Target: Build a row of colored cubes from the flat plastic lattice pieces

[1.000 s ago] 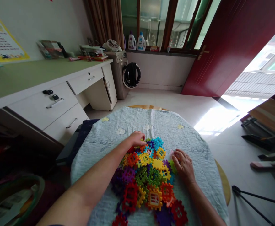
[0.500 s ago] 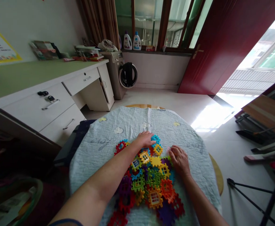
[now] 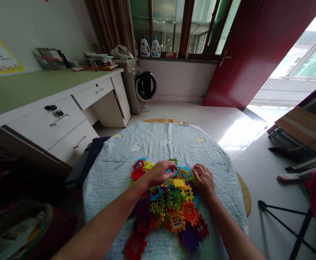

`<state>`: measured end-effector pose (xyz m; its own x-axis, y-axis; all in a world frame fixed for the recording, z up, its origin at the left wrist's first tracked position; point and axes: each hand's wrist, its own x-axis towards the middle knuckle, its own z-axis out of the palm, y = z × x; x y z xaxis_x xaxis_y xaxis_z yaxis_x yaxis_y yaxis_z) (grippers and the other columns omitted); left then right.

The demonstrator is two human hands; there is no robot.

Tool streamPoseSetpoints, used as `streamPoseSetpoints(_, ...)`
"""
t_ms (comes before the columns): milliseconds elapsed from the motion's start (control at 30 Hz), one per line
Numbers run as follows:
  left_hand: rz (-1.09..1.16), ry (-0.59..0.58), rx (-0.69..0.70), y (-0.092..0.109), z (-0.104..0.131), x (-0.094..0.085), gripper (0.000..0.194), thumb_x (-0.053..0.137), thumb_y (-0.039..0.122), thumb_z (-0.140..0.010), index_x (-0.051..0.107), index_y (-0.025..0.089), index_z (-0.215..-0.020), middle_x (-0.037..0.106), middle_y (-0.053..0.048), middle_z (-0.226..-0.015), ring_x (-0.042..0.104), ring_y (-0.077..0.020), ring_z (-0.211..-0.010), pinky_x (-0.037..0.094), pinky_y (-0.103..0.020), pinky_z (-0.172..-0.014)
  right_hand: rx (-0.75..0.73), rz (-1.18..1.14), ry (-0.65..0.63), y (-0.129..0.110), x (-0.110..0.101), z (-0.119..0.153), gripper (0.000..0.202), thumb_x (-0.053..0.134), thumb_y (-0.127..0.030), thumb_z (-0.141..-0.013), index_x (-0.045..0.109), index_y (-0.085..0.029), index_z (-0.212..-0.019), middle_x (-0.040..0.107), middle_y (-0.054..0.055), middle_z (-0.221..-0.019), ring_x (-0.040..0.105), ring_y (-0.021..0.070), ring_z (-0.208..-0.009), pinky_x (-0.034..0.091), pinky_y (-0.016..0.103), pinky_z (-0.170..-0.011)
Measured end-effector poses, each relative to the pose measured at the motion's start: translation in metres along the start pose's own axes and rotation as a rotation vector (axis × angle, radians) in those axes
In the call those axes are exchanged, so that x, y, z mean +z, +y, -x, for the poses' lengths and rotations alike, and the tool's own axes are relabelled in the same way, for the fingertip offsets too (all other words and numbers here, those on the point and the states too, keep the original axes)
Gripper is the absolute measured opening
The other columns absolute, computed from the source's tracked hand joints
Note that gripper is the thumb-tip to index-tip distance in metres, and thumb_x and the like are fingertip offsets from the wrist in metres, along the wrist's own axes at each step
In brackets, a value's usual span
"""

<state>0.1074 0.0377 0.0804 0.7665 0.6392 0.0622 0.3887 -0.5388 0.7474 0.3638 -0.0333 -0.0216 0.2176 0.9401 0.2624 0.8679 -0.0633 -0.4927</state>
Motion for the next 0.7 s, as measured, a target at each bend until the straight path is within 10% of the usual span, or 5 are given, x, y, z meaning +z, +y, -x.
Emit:
streamPoseSetpoints(133,-0.122,0.126,-0.069,0.001,0.073,0.000,0.030,0.063,0.035,-0.083,0.065,0.024,-0.112,0.064,-0.007,-0.121,0.054,-0.0243,-0.119,0.040,-0.043,-0.107,0.047,-0.011,-0.046,-0.002,-0.002,-0.002,0.040,0.042,-0.049,-0.092,0.066,-0.023,-0.110,0.064,0.007,-0.126,0.052,0.0252,-0.121,0.033,0.043,-0.106)
streamPoseSetpoints(367,-0.367,-0.009,-0.204,-0.012,0.181,0.050,0.123,0.085,0.065,-0.042,0.032,0.035,-0.150,0.015,-0.012,-0.162,0.013,-0.0484,-0.145,0.020,-0.070,-0.113,0.086,-0.032,-0.314,-0.037,-0.001,-0.030,0.059,0.067,-0.045,-0.071,0.061,-0.021,-0.125,0.062,0.011,-0.123,0.053,0.0308,-0.115,0.039,0.042,-0.096)
streamPoseSetpoints(700,-0.520,0.318,-0.135,-0.026,0.180,0.072,0.082,0.069,0.050,-0.077,0.037,0.024,-0.148,0.030,-0.013,-0.156,0.026,-0.0375,-0.143,0.031,-0.057,-0.115,0.038,-0.296,-0.429,-0.079,-0.005,-0.048,0.022,0.062,-0.030,-0.070,0.063,-0.018,-0.089,0.059,-0.002,-0.069,0.051,0.0118,-0.063,0.039,0.024,-0.059)
